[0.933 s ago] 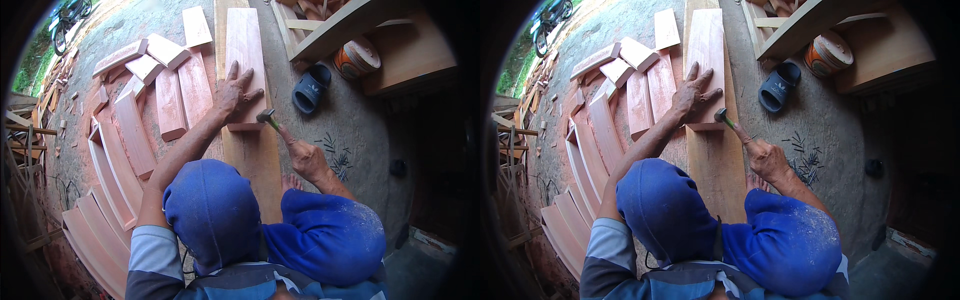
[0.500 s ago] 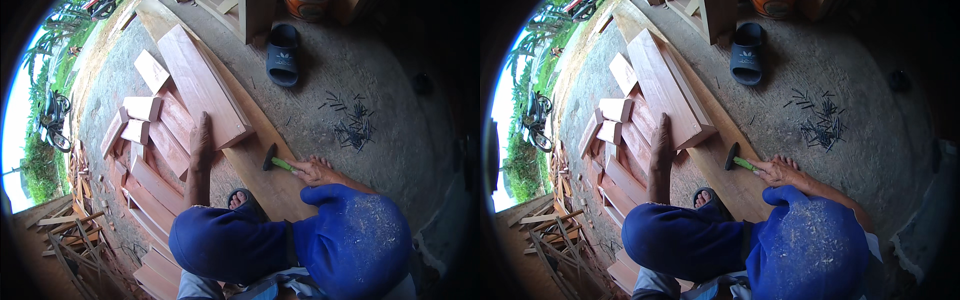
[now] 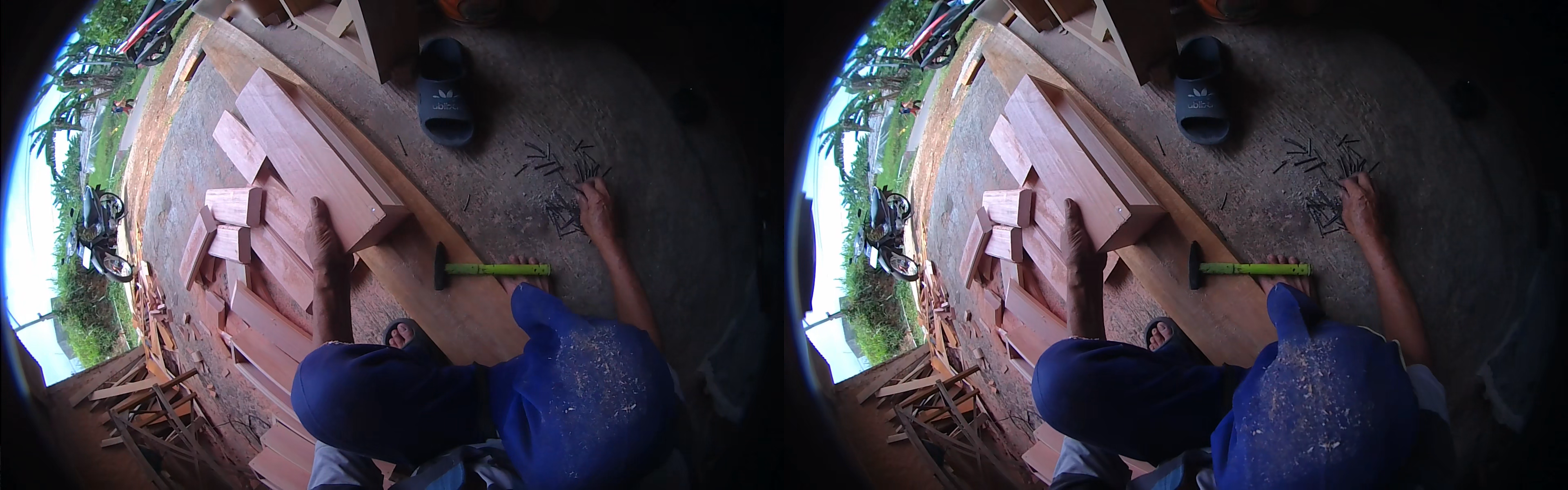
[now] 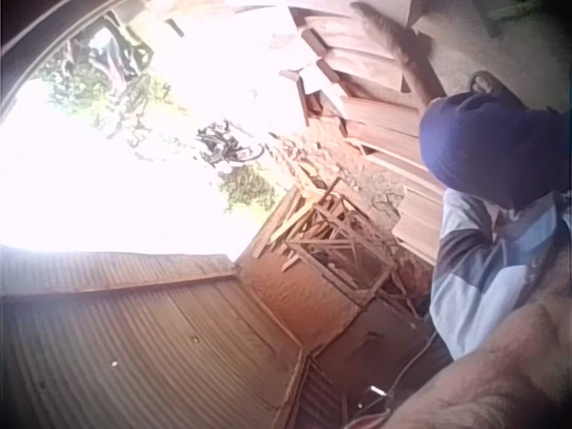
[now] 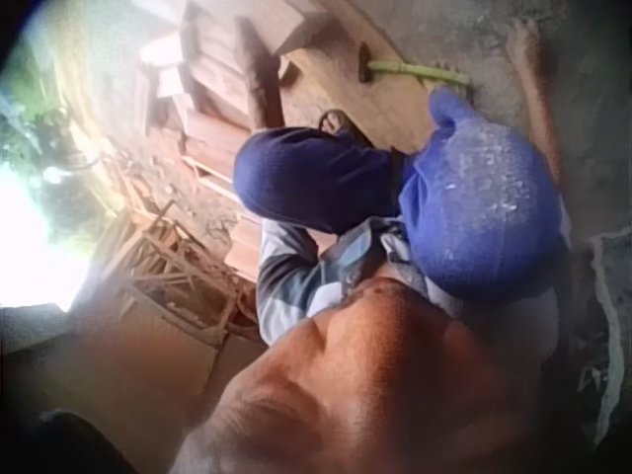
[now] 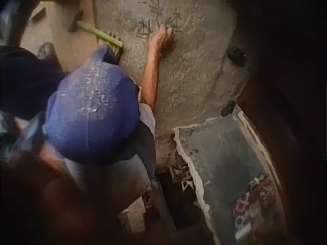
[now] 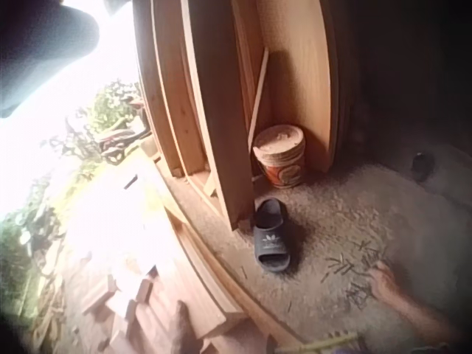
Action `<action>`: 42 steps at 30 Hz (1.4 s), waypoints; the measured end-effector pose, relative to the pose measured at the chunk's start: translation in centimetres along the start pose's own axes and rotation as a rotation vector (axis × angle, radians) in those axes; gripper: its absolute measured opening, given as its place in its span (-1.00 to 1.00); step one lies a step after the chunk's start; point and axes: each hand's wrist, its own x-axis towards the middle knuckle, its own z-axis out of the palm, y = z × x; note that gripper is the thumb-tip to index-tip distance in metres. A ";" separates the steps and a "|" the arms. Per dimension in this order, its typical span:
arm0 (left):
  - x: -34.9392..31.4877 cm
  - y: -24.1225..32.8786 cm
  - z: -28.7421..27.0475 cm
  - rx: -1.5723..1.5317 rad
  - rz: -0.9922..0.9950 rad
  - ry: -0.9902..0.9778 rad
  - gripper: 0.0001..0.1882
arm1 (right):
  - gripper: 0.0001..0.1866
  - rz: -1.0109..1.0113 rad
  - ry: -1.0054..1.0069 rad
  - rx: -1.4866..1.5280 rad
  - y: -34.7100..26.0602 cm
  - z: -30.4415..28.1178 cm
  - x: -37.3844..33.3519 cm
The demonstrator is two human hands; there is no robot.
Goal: The person assembles small wooden boxes by aligning pre-cut planks and hammering nails to join the corners. They repeatedly pick up planks, position them into rectangular frames, and drive nails with a hammer to secure the joints.
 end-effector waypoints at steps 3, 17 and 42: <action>0.2 -0.2 -0.6 0.075 -0.012 0.049 -0.28 | -0.82 0.092 -0.076 -0.015 0.2 0.0 0.3; -7.8 1.6 3.8 0.504 0.664 -0.133 -0.81 | -0.88 0.478 -0.412 1.538 -13.9 -4.3 4.2; -9.0 -0.7 2.0 0.403 0.471 -0.177 -0.79 | -0.77 0.077 -0.201 -0.095 -4.0 -1.9 4.4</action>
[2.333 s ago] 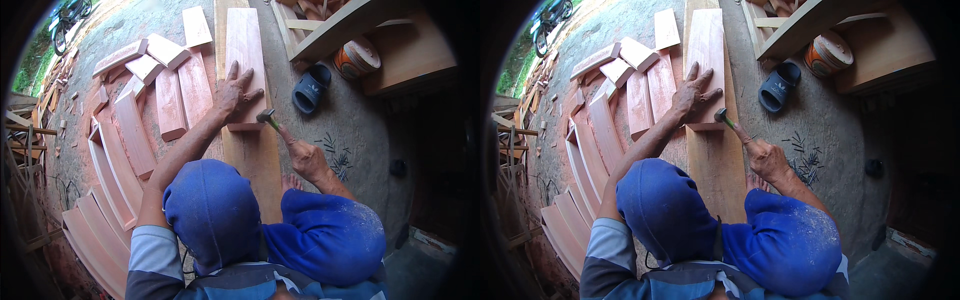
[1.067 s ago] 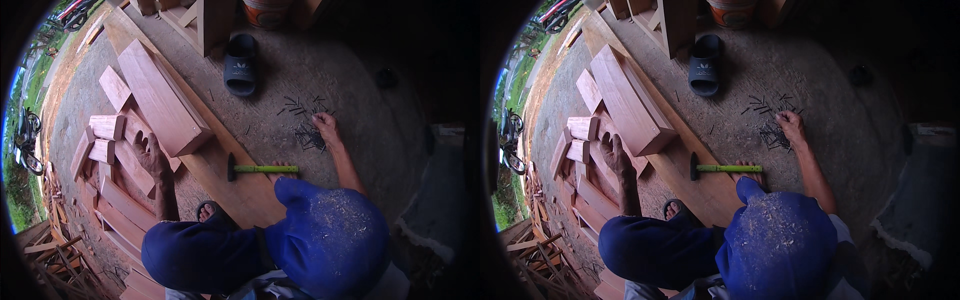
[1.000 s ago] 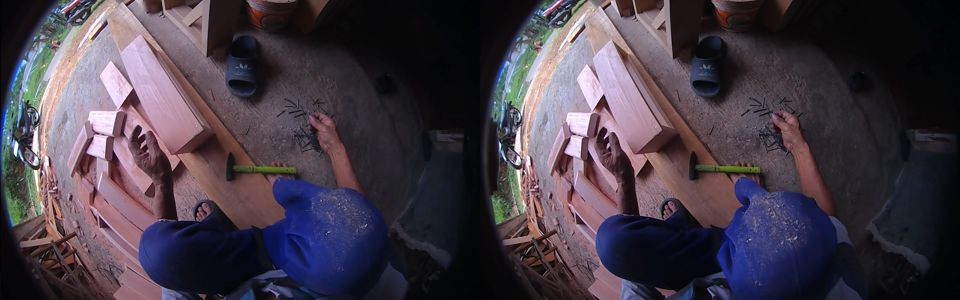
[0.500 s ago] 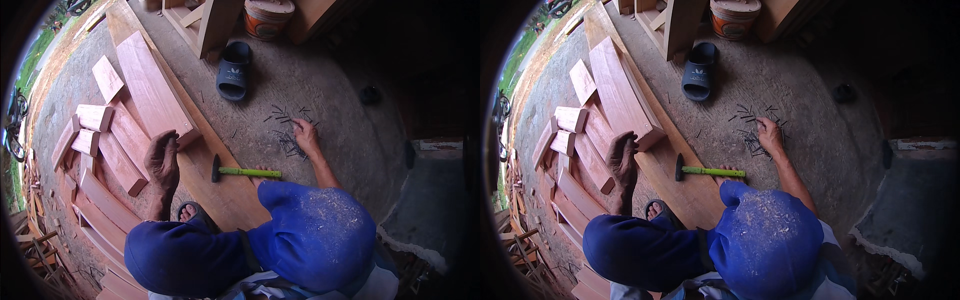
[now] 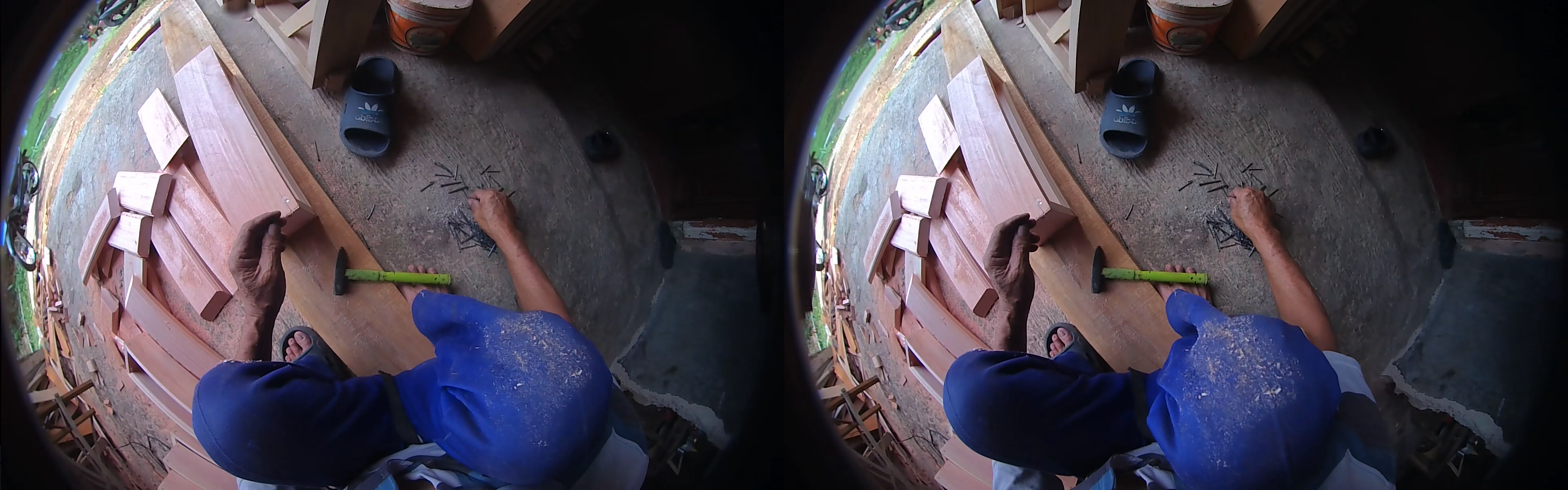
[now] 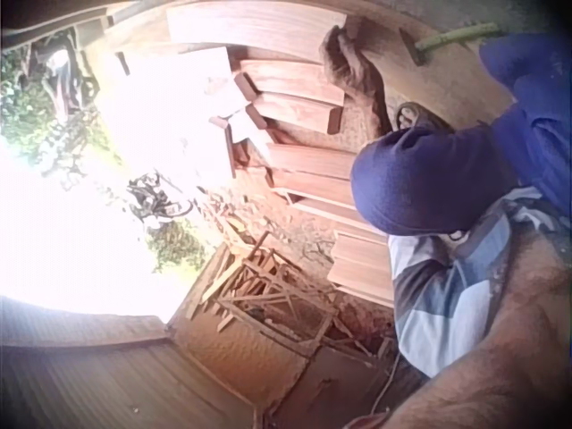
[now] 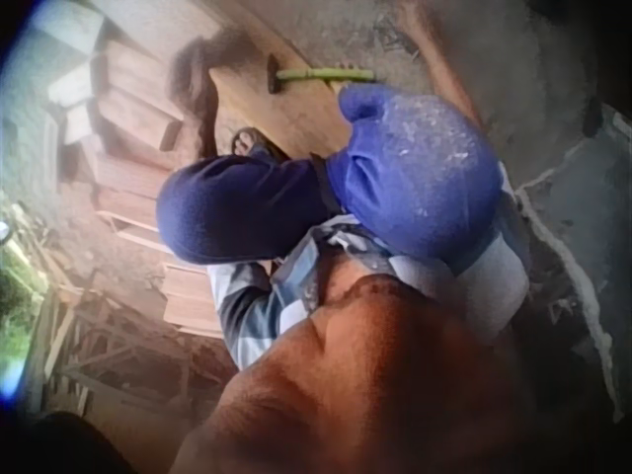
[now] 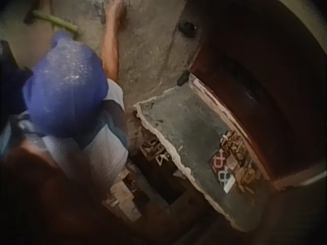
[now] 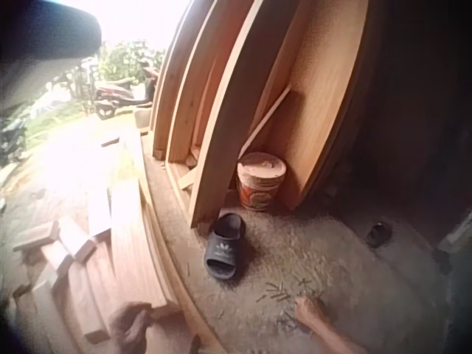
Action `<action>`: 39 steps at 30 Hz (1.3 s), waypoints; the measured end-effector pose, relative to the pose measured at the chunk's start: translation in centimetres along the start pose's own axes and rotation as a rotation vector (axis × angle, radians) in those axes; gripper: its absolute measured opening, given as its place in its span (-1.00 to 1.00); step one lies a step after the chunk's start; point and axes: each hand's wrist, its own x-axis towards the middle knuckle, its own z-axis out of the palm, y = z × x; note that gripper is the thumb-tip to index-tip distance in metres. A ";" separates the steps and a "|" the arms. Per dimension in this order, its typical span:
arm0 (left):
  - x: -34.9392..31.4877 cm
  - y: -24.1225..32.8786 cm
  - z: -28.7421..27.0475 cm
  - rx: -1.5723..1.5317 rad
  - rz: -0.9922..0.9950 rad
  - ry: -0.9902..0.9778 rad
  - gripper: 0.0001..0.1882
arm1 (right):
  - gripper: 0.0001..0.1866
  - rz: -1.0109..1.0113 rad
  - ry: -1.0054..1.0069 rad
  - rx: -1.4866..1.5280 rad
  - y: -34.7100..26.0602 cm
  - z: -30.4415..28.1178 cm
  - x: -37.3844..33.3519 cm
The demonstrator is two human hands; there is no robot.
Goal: The person assembles small wooden boxes by aligning pre-cut planks and hammering nails to join the corners. They repeatedly pick up planks, position them into rectangular frames, and drive nails with a hammer to secure the joints.
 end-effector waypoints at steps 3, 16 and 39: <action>-0.2 -0.1 -0.1 0.012 0.002 -0.002 -0.79 | -0.77 -0.002 -0.030 -0.147 0.3 1.2 0.2; -0.2 0.9 2.2 0.456 0.482 -0.254 -0.55 | -0.79 -0.029 -0.400 0.835 -13.4 -3.5 -2.7; 1.2 -1.6 -5.5 0.309 0.175 0.165 -0.92 | -0.55 -0.513 -0.634 0.176 -20.3 0.8 -6.0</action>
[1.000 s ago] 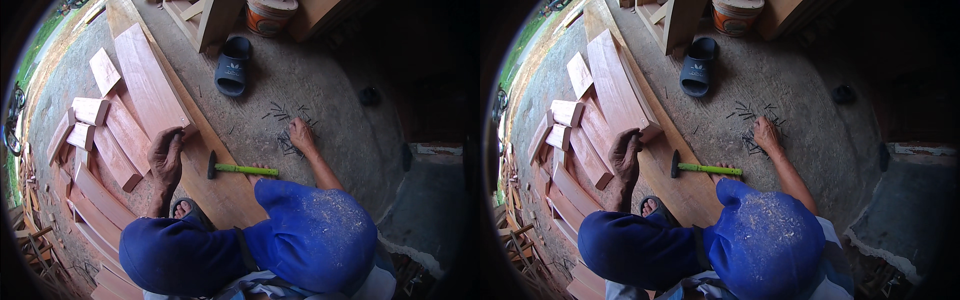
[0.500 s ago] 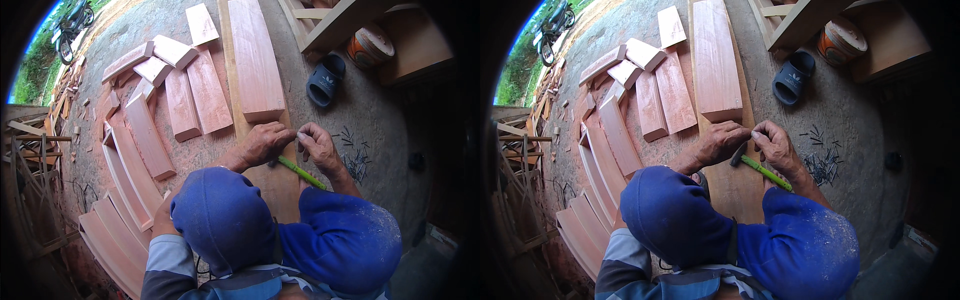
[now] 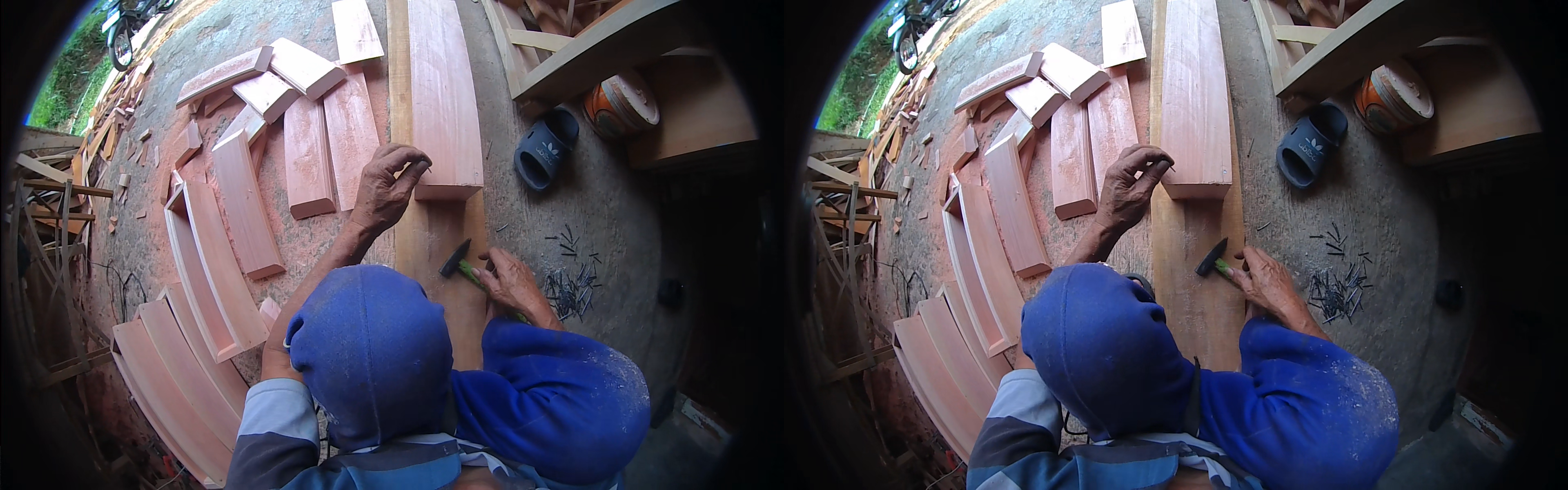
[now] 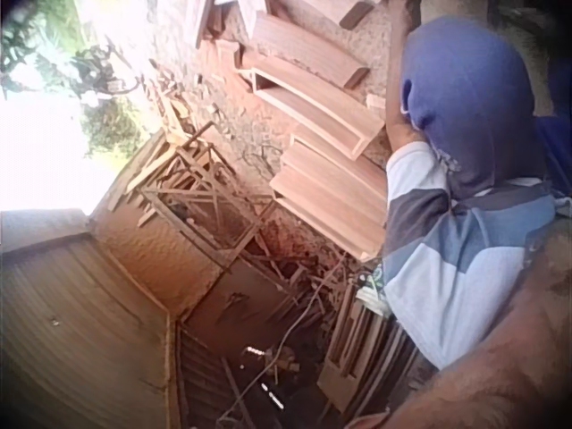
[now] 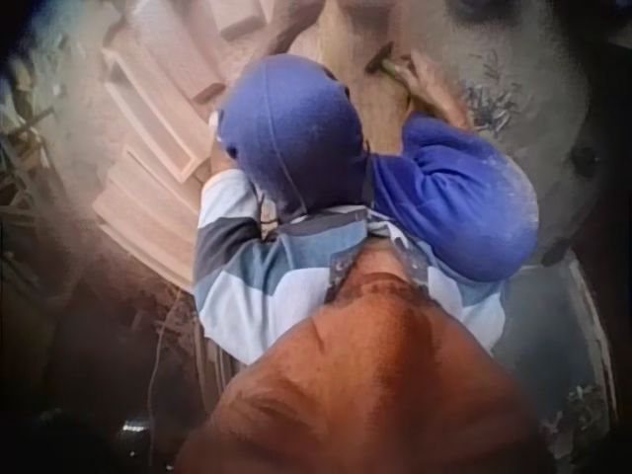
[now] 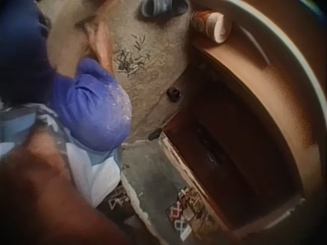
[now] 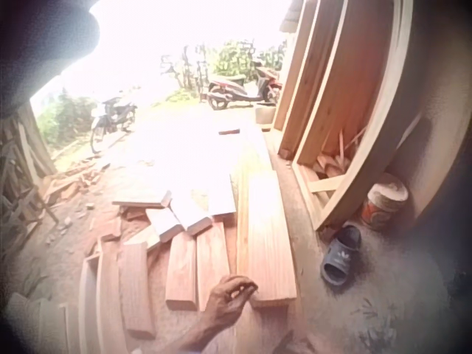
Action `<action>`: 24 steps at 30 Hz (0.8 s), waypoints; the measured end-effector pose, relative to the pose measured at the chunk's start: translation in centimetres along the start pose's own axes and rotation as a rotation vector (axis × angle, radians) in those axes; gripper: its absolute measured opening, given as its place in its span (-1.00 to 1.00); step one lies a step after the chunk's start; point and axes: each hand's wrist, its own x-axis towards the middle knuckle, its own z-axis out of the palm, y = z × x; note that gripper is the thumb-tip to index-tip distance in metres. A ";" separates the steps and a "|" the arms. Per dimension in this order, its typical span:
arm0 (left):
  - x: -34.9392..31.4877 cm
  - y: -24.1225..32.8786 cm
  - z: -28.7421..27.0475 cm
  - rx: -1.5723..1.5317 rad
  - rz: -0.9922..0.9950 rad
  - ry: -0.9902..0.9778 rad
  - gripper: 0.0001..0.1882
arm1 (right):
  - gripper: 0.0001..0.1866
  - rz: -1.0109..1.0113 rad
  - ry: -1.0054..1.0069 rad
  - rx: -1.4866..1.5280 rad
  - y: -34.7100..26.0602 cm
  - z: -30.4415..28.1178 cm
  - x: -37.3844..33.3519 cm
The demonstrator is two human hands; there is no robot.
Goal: The person assembles small wooden boxes by aligning pre-cut planks and hammering nails to join the corners. They repeatedly pick up planks, position them into rectangular frames, and drive nails with a hammer to secure the joints.
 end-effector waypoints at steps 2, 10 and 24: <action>-0.2 -0.1 -0.1 0.035 0.001 -0.035 -0.93 | -0.56 0.024 -0.056 -0.070 1.2 1.1 -1.0; -0.7 -1.3 0.3 0.108 0.048 0.002 -0.93 | -0.67 -0.114 0.012 -0.234 2.1 2.8 -1.3; -0.9 -2.3 -0.6 0.144 0.141 0.018 -0.93 | -0.56 -0.226 0.008 0.131 -2.8 -3.3 -0.2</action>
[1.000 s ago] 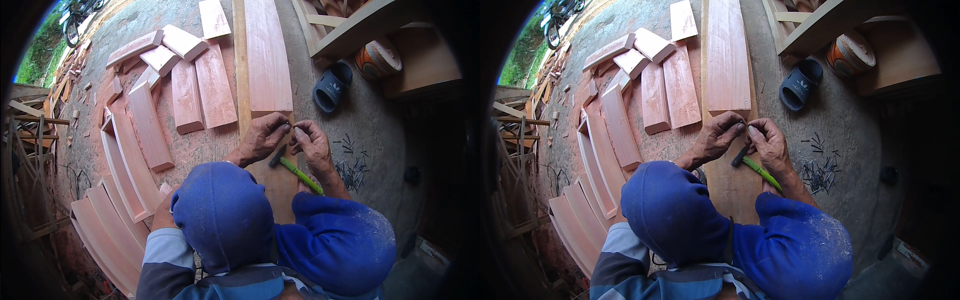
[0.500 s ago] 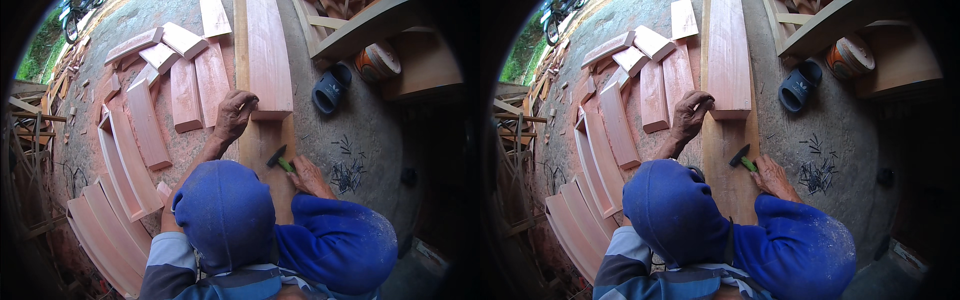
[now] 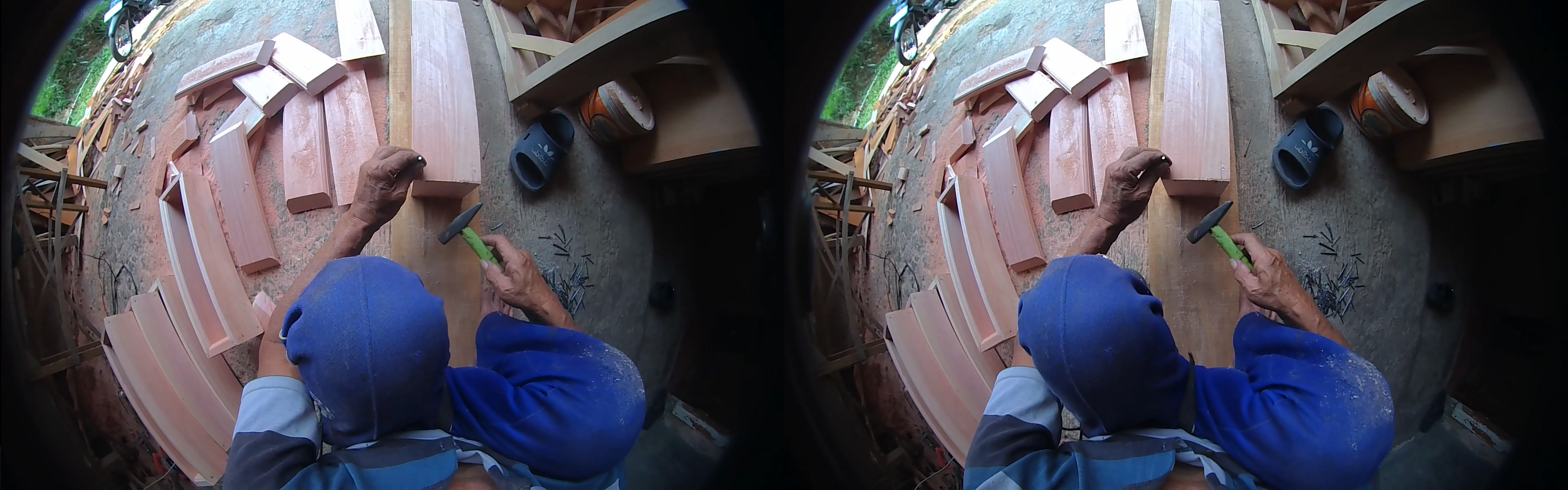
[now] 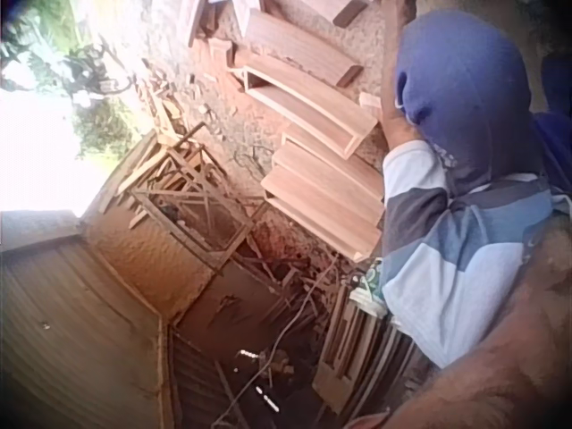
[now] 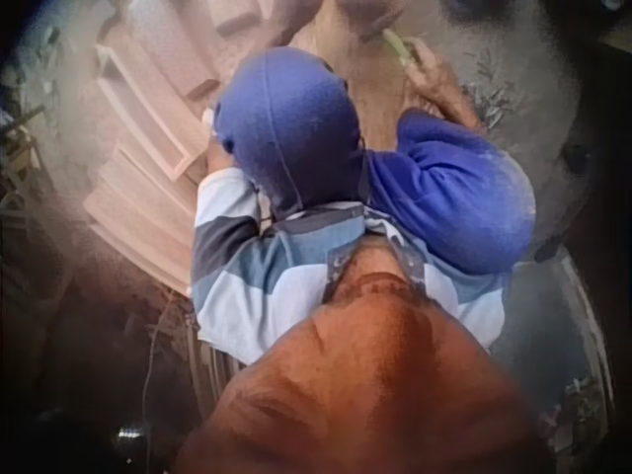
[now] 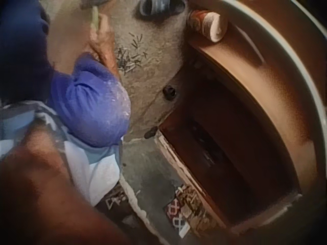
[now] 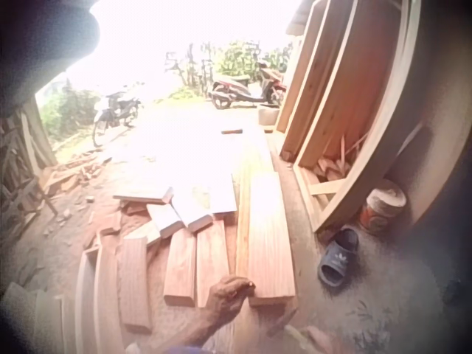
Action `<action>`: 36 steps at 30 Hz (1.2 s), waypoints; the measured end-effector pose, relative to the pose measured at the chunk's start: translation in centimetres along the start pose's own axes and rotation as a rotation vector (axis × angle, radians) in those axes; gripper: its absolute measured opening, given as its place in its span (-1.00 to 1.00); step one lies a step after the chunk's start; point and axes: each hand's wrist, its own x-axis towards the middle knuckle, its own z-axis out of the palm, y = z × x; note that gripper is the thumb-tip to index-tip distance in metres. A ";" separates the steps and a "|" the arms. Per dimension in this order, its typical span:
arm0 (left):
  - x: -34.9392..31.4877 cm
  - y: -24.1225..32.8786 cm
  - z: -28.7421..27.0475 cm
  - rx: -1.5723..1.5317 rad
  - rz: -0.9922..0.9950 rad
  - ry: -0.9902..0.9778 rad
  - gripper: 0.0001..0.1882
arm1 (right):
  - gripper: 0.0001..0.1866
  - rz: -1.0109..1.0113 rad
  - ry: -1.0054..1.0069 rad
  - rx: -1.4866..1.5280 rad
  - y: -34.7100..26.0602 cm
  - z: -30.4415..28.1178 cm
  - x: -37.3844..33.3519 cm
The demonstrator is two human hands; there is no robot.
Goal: The person assembles small wooden boxes by aligning pre-cut planks and hammering nails to join the corners. They repeatedly pick up planks, position them into rectangular frames, and drive nails with a hammer to secure the joints.
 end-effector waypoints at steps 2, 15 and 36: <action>0.1 -0.1 0.4 -0.011 0.018 -0.002 -0.92 | -0.49 -0.067 0.047 0.056 -3.2 -2.6 -0.1; 0.5 0.5 0.8 0.023 0.102 0.032 -0.89 | -0.33 -0.246 0.110 -0.555 -8.4 -5.6 4.9; 0.9 -0.9 0.6 -0.265 -0.096 -0.071 -0.86 | -0.36 -0.186 0.047 -0.536 -7.8 -5.8 5.2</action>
